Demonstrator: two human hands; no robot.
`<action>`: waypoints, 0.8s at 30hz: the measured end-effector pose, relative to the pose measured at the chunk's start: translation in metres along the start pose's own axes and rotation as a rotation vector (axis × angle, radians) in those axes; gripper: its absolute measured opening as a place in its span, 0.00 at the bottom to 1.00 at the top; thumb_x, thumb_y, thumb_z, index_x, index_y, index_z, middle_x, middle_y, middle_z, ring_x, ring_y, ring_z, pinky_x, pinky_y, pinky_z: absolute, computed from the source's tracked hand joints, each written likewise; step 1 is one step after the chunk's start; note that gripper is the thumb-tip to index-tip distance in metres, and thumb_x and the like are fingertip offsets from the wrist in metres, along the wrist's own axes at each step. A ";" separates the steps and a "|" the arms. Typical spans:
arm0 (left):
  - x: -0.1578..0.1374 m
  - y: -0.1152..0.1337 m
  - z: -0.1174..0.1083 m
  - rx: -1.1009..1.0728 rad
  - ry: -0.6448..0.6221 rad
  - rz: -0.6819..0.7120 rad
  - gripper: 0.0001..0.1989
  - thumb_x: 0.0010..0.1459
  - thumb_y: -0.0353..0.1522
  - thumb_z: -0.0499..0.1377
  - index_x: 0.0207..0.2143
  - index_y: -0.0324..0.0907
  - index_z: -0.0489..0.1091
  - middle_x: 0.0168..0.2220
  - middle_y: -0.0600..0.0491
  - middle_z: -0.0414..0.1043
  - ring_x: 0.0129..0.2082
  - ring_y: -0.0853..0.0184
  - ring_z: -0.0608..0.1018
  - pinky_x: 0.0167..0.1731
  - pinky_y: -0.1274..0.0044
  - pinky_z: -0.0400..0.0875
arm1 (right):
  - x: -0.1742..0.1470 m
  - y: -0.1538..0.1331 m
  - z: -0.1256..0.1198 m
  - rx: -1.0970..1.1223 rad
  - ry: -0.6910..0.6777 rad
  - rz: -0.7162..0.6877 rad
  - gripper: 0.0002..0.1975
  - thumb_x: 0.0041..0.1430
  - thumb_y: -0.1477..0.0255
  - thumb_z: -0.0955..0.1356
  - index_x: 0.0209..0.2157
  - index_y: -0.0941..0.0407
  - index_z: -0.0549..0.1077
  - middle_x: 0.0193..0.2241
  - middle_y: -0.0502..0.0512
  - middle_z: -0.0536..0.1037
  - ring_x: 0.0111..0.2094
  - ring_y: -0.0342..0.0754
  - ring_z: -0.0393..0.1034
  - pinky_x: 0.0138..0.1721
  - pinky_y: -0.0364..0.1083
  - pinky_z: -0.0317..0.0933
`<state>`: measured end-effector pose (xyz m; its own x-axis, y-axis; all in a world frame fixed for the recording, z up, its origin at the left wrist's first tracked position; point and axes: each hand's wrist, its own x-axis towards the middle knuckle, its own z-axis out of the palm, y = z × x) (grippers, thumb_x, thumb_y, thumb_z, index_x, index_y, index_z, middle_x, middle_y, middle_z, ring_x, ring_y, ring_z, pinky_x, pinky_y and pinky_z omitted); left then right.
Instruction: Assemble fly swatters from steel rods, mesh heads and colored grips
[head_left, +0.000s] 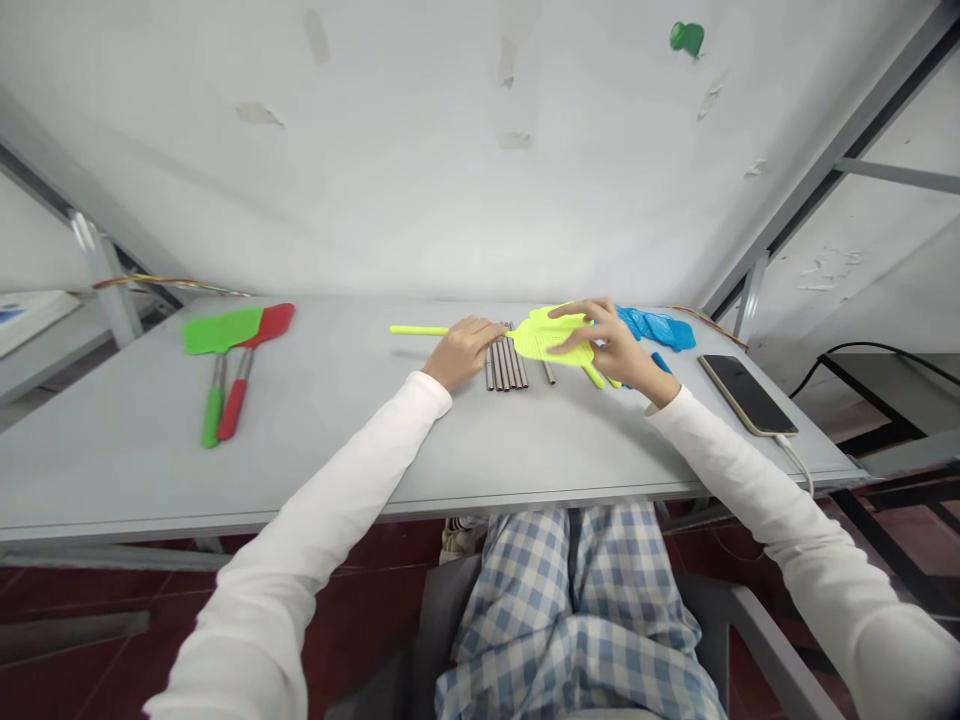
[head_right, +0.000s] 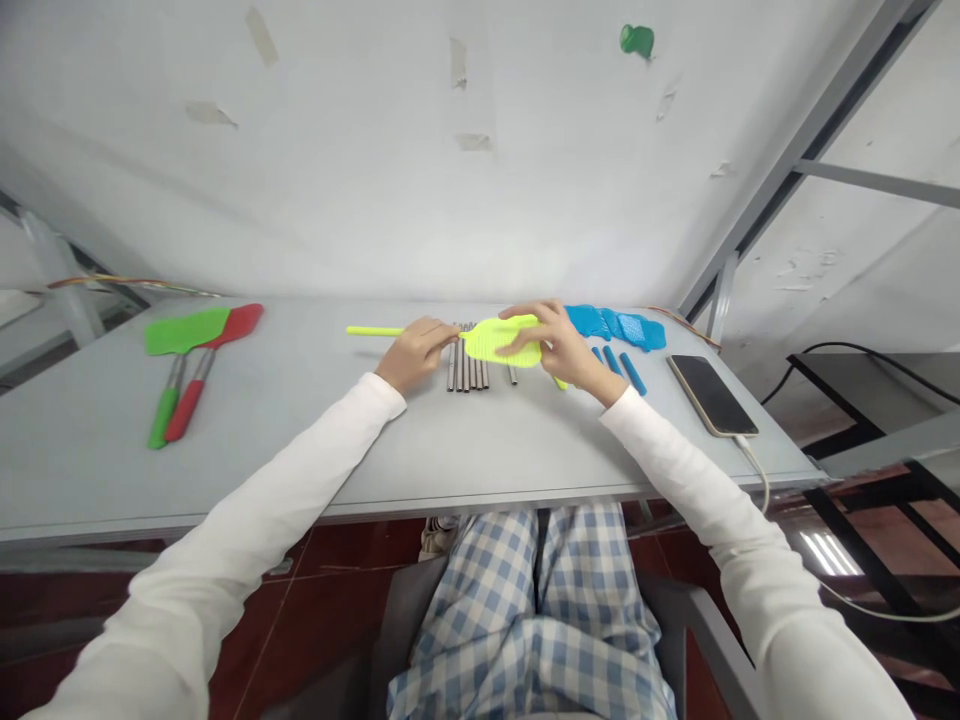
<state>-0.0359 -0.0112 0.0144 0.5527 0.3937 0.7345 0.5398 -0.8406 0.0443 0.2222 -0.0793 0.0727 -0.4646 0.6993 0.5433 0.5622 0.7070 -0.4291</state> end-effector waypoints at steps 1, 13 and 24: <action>0.000 -0.001 0.000 -0.006 0.004 -0.002 0.14 0.65 0.30 0.47 0.38 0.41 0.72 0.29 0.49 0.71 0.31 0.63 0.70 0.34 0.70 0.66 | -0.002 -0.002 -0.001 -0.138 -0.010 -0.047 0.14 0.64 0.73 0.62 0.33 0.48 0.79 0.53 0.52 0.73 0.58 0.56 0.59 0.58 0.63 0.52; -0.001 0.001 0.007 0.172 -0.038 0.013 0.15 0.60 0.24 0.47 0.38 0.42 0.73 0.27 0.49 0.69 0.30 0.61 0.69 0.33 0.69 0.64 | -0.001 0.014 0.008 -0.242 0.122 0.251 0.25 0.60 0.60 0.65 0.56 0.56 0.64 0.49 0.64 0.72 0.49 0.58 0.66 0.50 0.58 0.61; -0.002 -0.005 -0.001 -0.013 0.047 -0.128 0.12 0.63 0.29 0.48 0.37 0.42 0.72 0.29 0.49 0.70 0.33 0.62 0.70 0.36 0.70 0.66 | -0.023 0.032 0.001 -0.576 -0.054 -0.023 0.20 0.62 0.76 0.62 0.51 0.40 0.73 0.56 0.53 0.69 0.59 0.57 0.57 0.59 0.63 0.49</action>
<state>-0.0403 -0.0086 0.0131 0.4490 0.4808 0.7531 0.5958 -0.7892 0.1486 0.2504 -0.0724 0.0461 -0.5074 0.6994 0.5035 0.8259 0.5614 0.0525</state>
